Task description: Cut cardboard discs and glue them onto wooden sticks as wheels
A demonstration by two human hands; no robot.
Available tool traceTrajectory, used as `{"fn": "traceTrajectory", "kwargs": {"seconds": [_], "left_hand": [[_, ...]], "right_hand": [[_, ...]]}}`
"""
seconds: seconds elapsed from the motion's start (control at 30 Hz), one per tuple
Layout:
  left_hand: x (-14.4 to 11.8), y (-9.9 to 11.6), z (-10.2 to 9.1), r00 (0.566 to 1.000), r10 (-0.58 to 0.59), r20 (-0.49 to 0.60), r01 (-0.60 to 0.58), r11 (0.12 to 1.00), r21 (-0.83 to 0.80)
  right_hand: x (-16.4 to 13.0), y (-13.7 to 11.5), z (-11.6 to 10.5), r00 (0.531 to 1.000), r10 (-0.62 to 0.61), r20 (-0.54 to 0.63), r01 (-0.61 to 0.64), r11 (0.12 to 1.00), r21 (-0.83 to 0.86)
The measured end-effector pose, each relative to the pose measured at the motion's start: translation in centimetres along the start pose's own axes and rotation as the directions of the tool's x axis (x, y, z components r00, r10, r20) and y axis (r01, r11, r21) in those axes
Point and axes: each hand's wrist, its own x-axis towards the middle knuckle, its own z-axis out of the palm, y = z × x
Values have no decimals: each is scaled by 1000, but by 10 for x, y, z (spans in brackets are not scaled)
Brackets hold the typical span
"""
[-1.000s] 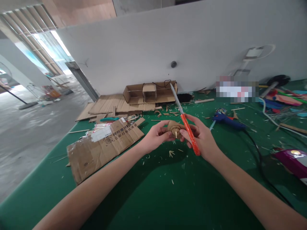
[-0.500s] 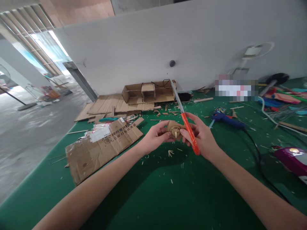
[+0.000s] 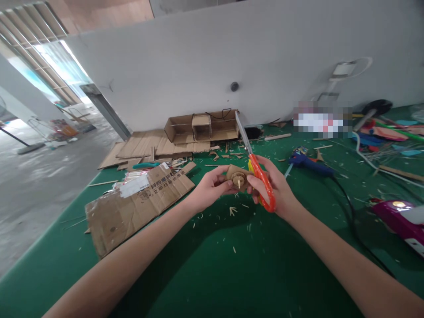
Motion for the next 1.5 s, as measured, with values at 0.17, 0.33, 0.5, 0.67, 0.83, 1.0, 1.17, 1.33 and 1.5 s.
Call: {"fn": "traceTrajectory", "kwargs": {"seconds": [0.17, 0.33, 0.5, 0.67, 0.83, 1.0, 1.17, 1.33, 1.5], "left_hand": [[0, 3, 0, 998, 27, 65, -33, 995, 92], [-1, 10, -1, 994, 26, 108, -38, 993, 112], [-3, 15, 2, 992, 31, 126, -45, 993, 111], [-4, 15, 6, 991, 42, 125, -55, 994, 96], [-2, 16, 4, 992, -24, 123, 9, 993, 120], [-3, 25, 1, 995, -62, 84, 44, 978, 202], [-4, 30, 2, 995, -77, 66, 55, 958, 282], [-5, 33, 1, 990, -76, 117, 38, 953, 301], [-4, 33, 1, 993, -58, 104, 27, 960, 278]], "right_hand": [[0, 0, 1, 1000, 2, -10, -2, 1000, -27], [0, 0, 1, 999, 39, 35, -38, 999, -37], [0, -4, 2, 999, 34, 32, -32, 998, -59], [-1, -4, 2, 999, -44, 27, 46, 997, -69], [-2, -1, 4, 999, 4, 55, -1, 999, -44], [1, 5, 3, 1000, 22, 11, -22, 1000, 14], [0, 0, 1, 999, -49, -10, 48, 997, -57], [-3, -6, 3, 997, 22, 75, -13, 994, -112], [-4, -4, 4, 998, -39, 48, 42, 997, -61]]}}
